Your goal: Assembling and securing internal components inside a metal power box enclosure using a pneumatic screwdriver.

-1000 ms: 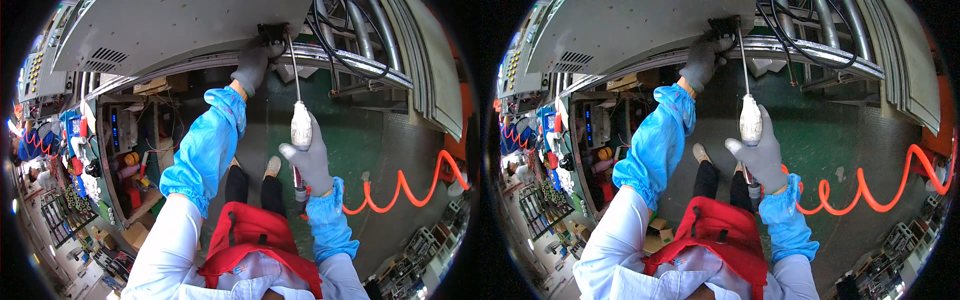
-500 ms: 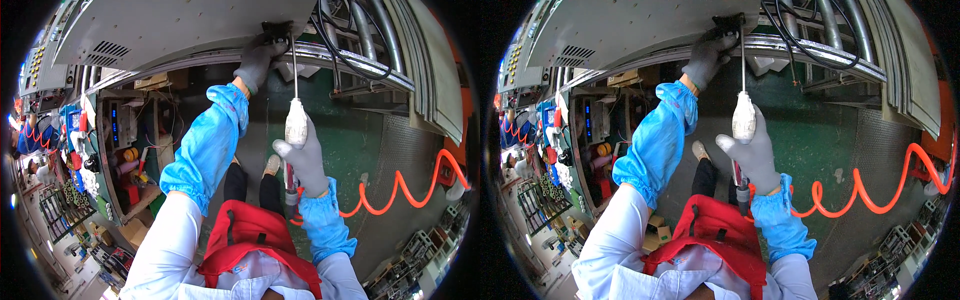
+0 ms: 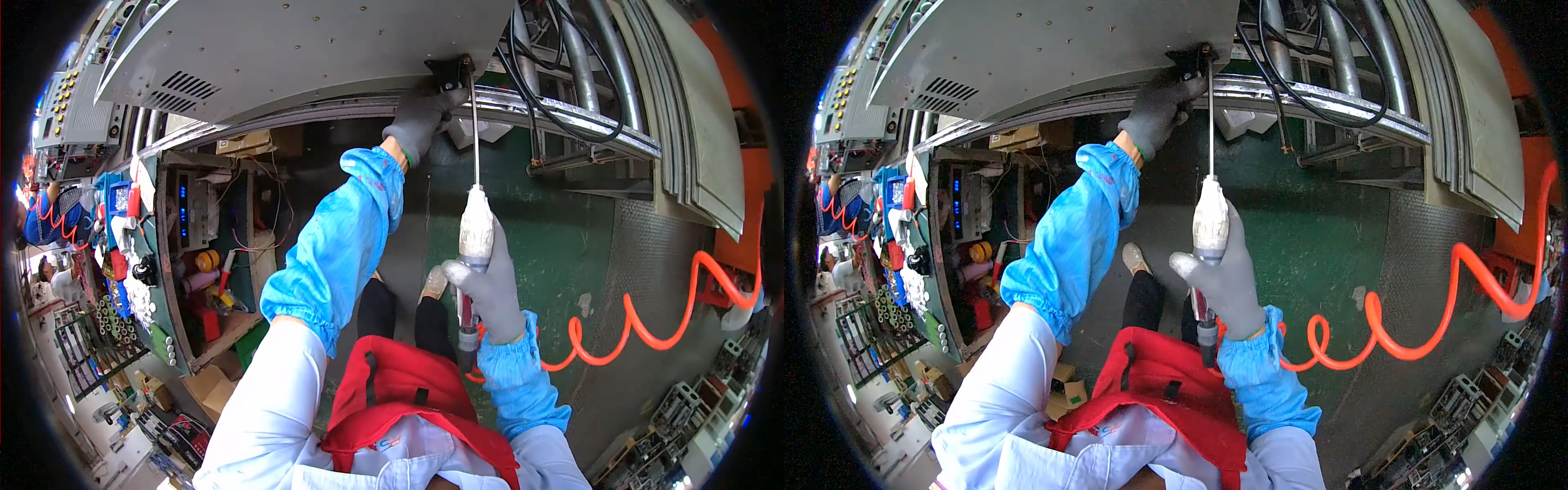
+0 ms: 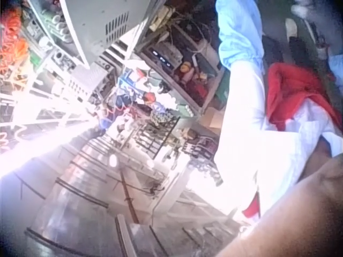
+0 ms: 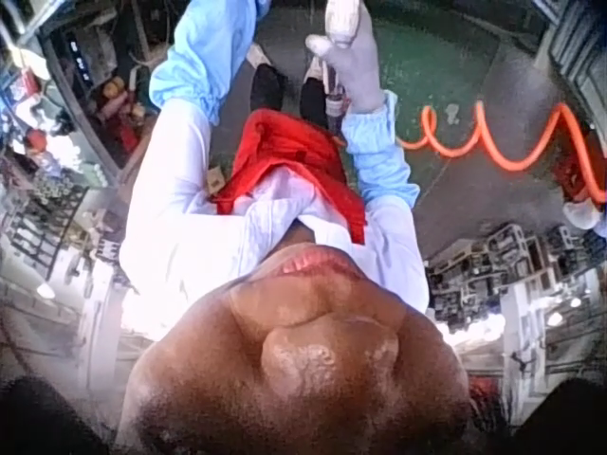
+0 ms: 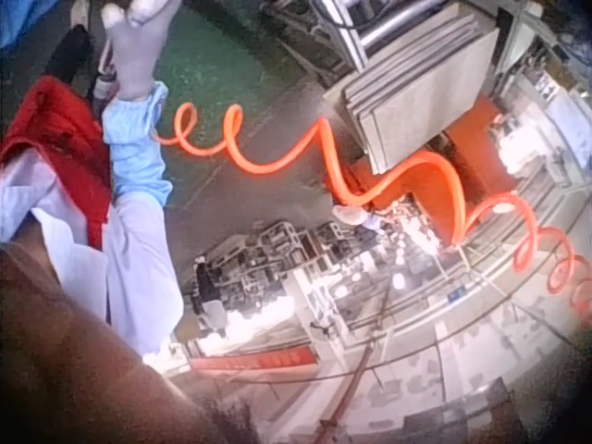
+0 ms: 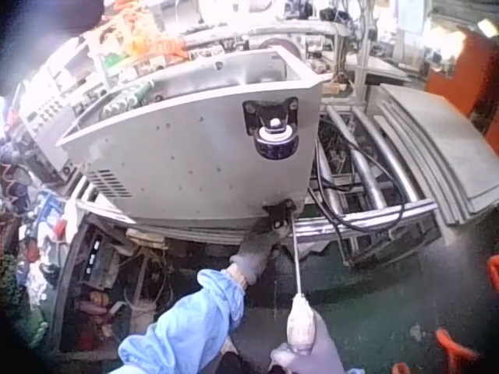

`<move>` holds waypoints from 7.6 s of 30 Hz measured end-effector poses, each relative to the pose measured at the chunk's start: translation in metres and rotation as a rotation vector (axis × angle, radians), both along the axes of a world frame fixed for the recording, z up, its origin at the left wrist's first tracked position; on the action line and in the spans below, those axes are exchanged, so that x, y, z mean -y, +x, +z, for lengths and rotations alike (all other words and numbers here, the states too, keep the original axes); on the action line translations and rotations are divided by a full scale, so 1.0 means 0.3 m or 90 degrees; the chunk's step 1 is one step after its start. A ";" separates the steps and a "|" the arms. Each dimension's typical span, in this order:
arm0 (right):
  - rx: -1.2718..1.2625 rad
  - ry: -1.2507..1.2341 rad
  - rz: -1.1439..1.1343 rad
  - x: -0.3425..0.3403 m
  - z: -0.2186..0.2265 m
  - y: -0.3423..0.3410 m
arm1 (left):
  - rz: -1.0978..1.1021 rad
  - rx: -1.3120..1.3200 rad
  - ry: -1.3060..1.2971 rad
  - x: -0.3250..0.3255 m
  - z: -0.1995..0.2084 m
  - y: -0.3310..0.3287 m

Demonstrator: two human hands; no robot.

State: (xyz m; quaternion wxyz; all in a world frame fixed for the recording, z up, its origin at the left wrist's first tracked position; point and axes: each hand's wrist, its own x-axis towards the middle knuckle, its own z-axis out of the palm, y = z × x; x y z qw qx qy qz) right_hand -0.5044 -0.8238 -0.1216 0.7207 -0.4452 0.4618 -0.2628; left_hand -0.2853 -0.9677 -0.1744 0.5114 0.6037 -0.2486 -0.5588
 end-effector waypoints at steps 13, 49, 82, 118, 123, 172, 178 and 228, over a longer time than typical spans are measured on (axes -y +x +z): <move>-0.033 0.070 0.166 -0.139 0.087 -0.190 | 0.066 -0.401 -0.047 -0.242 0.024 0.070; 0.589 0.722 0.092 -0.163 0.063 -0.248 | 0.084 -0.277 -0.114 -0.390 0.078 0.065; 0.001 0.158 0.301 -0.090 0.095 -0.136 | 0.194 -0.074 0.001 -0.359 0.065 0.160; -0.040 0.085 0.221 -0.162 0.047 -0.080 | 0.266 0.039 0.009 -0.300 0.038 0.083; 0.020 0.160 0.170 -0.144 0.023 -0.034 | 0.166 0.066 -0.018 -0.283 0.035 0.104; 0.073 0.033 -0.007 -0.016 0.012 0.201 | -0.136 -0.083 0.026 -0.527 0.145 -0.083; 0.090 -0.052 -0.024 -0.023 -0.042 0.195 | -0.153 -0.075 0.027 -0.522 0.134 -0.088; 0.270 0.502 0.213 -0.136 0.157 -0.340 | -0.270 -0.045 -0.023 -0.346 0.203 0.159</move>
